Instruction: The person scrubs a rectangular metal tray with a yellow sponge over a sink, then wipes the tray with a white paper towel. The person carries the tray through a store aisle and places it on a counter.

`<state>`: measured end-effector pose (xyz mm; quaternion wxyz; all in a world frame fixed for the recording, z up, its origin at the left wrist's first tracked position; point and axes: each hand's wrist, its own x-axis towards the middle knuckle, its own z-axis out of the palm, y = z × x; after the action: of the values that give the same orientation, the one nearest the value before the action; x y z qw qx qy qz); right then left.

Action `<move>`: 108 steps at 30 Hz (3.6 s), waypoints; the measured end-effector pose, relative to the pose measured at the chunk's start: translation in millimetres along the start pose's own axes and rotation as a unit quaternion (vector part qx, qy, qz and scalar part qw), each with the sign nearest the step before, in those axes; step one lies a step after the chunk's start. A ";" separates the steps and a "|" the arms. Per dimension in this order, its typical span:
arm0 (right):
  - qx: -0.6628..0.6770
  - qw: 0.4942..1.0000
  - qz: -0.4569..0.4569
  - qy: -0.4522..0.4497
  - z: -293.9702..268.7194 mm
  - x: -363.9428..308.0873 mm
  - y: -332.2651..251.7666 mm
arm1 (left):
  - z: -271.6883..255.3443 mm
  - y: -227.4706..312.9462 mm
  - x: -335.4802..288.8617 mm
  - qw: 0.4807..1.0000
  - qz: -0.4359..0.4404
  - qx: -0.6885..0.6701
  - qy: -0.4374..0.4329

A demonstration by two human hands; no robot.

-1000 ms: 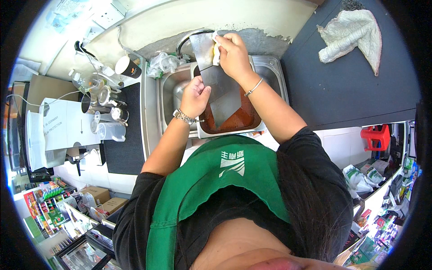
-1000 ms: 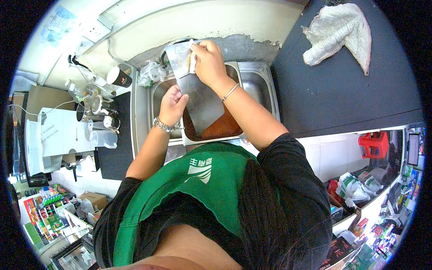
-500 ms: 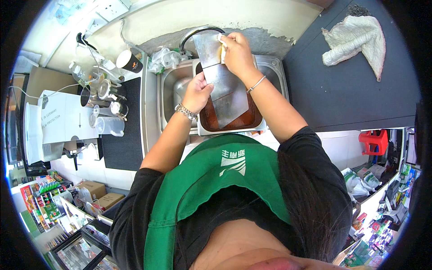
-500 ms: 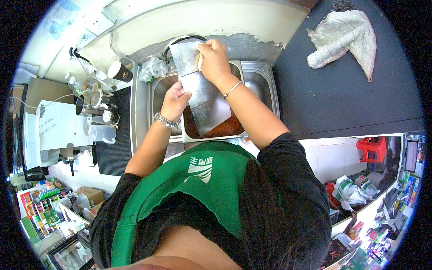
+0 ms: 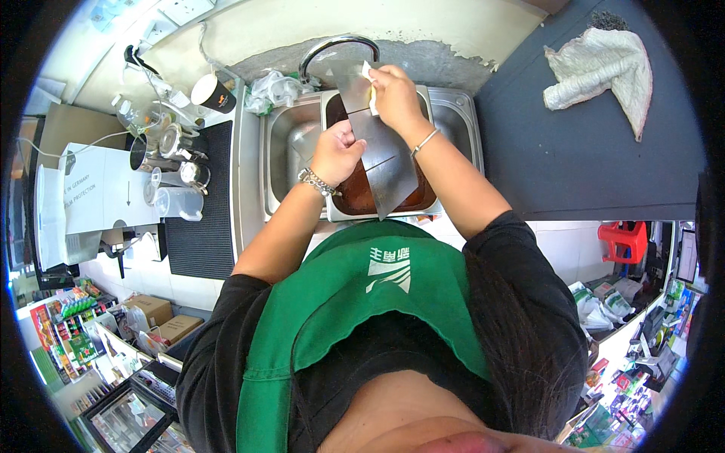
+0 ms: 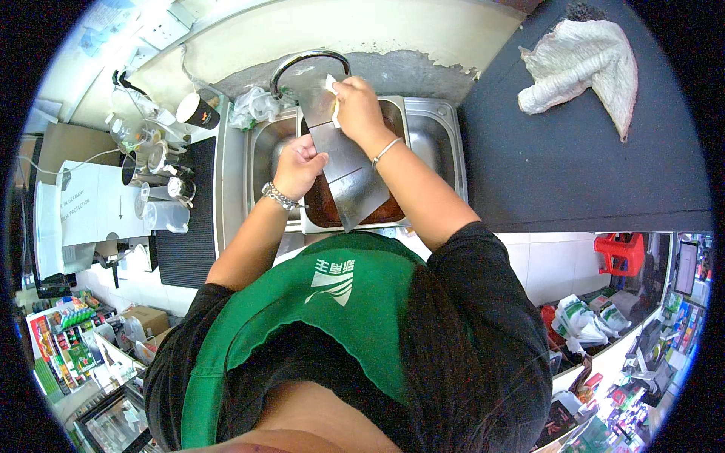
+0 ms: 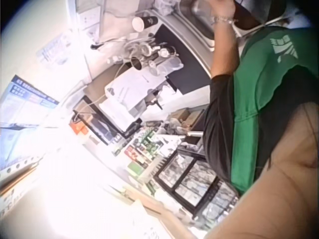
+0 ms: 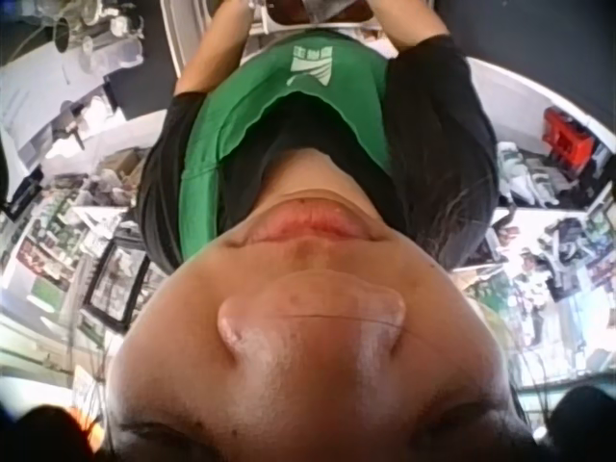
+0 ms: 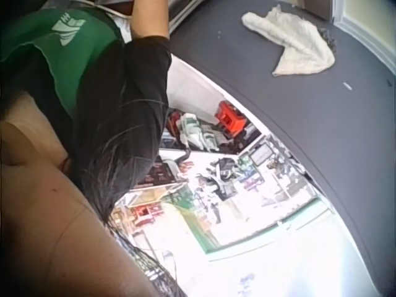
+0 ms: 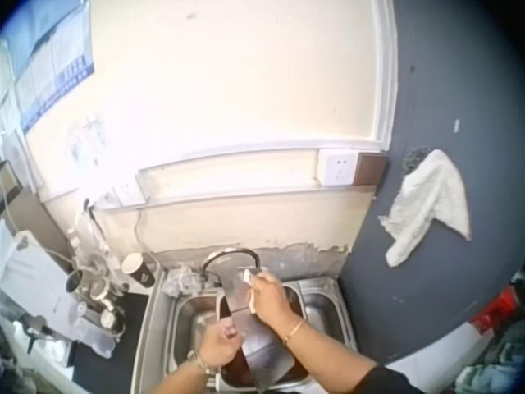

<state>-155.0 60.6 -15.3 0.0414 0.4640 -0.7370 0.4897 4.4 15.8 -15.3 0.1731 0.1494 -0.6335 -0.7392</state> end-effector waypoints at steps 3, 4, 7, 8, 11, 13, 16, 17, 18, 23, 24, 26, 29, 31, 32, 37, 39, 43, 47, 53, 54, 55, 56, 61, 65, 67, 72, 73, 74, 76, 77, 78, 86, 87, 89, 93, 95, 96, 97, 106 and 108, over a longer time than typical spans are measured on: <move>0.007 1.000 0.023 0.014 3.1 -6.2 -13.3 | -9.0 -15.8 7.4 0.999 -0.004 0.053 -0.003; 0.024 0.999 0.002 -0.026 0.5 -11.5 -25.7 | -11.1 -15.8 9.7 0.998 0.004 0.057 0.002; 0.066 0.996 -0.063 -0.010 1.4 -13.0 -22.6 | -9.9 -13.0 9.4 0.999 0.034 0.022 0.001; 0.018 0.999 -0.045 0.008 -2.2 -8.0 -14.7 | -7.5 -9.5 8.3 1.000 0.021 0.021 0.000; 0.028 1.000 0.004 0.011 -6.5 -1.7 -5.9 | 1.0 -2.2 6.9 1.000 0.003 0.017 -0.005; 0.047 0.998 -0.047 -0.006 0.1 -11.7 -18.0 | -3.4 -4.1 8.1 0.999 -0.006 0.033 -0.002; 0.037 0.995 -0.095 0.002 -2.5 -6.3 -17.4 | -16.3 -16.0 13.4 0.996 0.016 0.092 -0.008; 0.028 0.996 -0.086 0.002 -5.2 0.5 -11.8 | -17.5 -18.7 12.7 0.993 0.014 0.117 -0.012; 0.044 0.998 -0.046 0.007 -1.9 3.1 -0.4 | -14.2 -23.1 11.3 0.996 0.000 0.094 -0.007; 0.036 0.995 -0.088 -0.028 -3.9 -9.4 -18.1 | -3.5 -1.5 10.5 0.996 -0.005 0.082 0.026; 0.022 0.996 -0.074 -0.034 -5.9 -2.5 -11.6 | -12.0 -5.9 11.1 0.988 -0.026 0.154 0.007; 0.039 0.999 -0.007 -0.038 -7.9 9.6 -5.6 | -5.4 -5.6 10.8 0.996 0.012 0.083 -0.011; 0.047 0.994 -0.083 -0.055 -5.1 -4.6 -22.3 | -2.8 -2.6 9.0 0.998 0.018 0.056 0.006; 0.049 0.993 -0.092 -0.063 -5.2 -2.7 -21.8 | -14.3 -5.5 11.5 0.996 0.006 0.085 -0.015; 0.032 0.995 -0.084 -0.053 -5.6 3.8 -13.2 | -11.8 -3.9 11.0 0.998 0.011 0.067 -0.013; 0.070 0.991 -0.089 -0.078 -4.6 -11.1 -31.8 | -13.9 -2.1 13.6 0.997 0.021 0.079 -0.004; 0.063 0.990 -0.102 -0.072 -5.3 -5.2 -21.0 | -12.1 2.3 9.7 0.996 0.015 0.086 0.012; 0.019 0.999 -0.048 -0.014 -5.9 -2.2 -17.1 | -9.3 8.5 11.0 0.998 0.023 0.056 0.007; 0.080 0.996 -0.038 -0.023 -5.7 -13.7 -28.8 | -15.7 0.9 13.6 0.997 0.006 0.077 0.013; 0.075 0.996 -0.043 0.007 -4.8 -24.4 -46.5 | -8.2 4.6 10.9 0.997 0.031 0.065 0.027; 0.080 0.996 -0.041 0.004 -4.8 -26.0 -46.9 | -9.7 0.0 10.9 0.997 0.035 0.058 0.020; 0.084 0.996 -0.039 0.002 -5.0 -27.0 -46.0 | -9.9 -1.1 11.7 0.998 0.040 0.051 0.011; 0.088 0.995 -0.037 0.001 -5.4 -27.8 -45.5 | -10.0 -1.6 12.2 0.998 0.040 0.040 0.010; 0.102 0.991 -0.082 -0.006 -11.6 -35.3 -46.8 | -5.8 7.5 11.6 0.998 0.050 0.033 0.016; 0.119 0.984 -0.127 -0.033 -12.3 -45.4 -38.7 | -8.1 -0.1 10.8 1.000 0.018 0.012 0.014; 0.116 0.983 -0.141 -0.034 -11.0 -48.0 -38.0 | -8.4 4.8 8.0 0.999 -0.004 0.035 0.031; 0.071 0.993 -0.094 0.003 -6.6 -32.4 -24.2 | -6.0 6.6 8.7 0.999 0.008 0.041 0.031; 0.076 0.994 -0.077 0.017 -4.5 -31.1 -27.8 | -4.3 12.9 6.8 0.998 0.006 0.059 0.036; 0.080 0.993 -0.087 0.014 -5.1 -33.3 -32.2 | -8.2 5.4 7.3 0.997 0.026 0.055 0.036; 0.087 0.990 -0.107 0.005 -9.2 -42.9 -42.9 | -11.7 4.4 7.3 0.998 0.030 0.039 0.029; 0.091 0.989 -0.116 0.003 -9.1 -42.6 -41.3 | -12.7 3.3 6.6 0.999 0.030 0.030 0.025; 0.095 0.988 -0.125 0.000 -9.0 -40.1 -37.5 | -13.3 1.8 6.0 0.999 0.021 0.014 0.028; 0.115 0.983 -0.137 0.038 -11.2 -33.5 -57.7 | -10.7 0.2 7.8 0.995 0.080 0.051 0.033; 0.106 0.984 -0.138 0.031 -10.9 -32.1 -51.3 | -7.7 3.6 5.6 0.998 0.046 0.034 0.040; 0.084 0.986 -0.142 0.017 -10.3 -25.5 -30.5 | 0.1 19.4 3.0 0.999 -0.019 0.000 0.050; 0.102 0.989 -0.108 0.004 -12.2 -33.6 -46.1 | -7.5 2.2 6.3 0.998 0.040 -0.019 0.050; 0.105 0.978 -0.179 -0.007 -8.1 -43.9 -43.3 | -12.5 5.8 9.5 0.997 0.060 -0.023 0.052; 0.088 0.983 -0.163 -0.010 -8.5 -40.6 -36.9 | -12.1 7.1 8.9 0.997 0.030 -0.035 0.059; 0.071 0.986 -0.147 -0.014 -9.3 -33.4 -29.2 | -9.6 12.9 6.5 0.997 0.000 -0.046 0.068; 0.097 0.982 -0.165 0.004 -11.2 -31.2 -39.1 | -12.5 13.1 8.7 0.992 -0.005 -0.118 0.042; 0.091 0.983 -0.162 0.007 -10.3 -31.2 -42.0 | -11.7 18.9 8.4 0.988 -0.007 -0.153 0.036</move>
<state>-111.0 84.8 2.6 0.0828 0.5752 -0.6042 0.5451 3.3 -0.9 1.6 0.2113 0.1520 -0.5054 -0.8227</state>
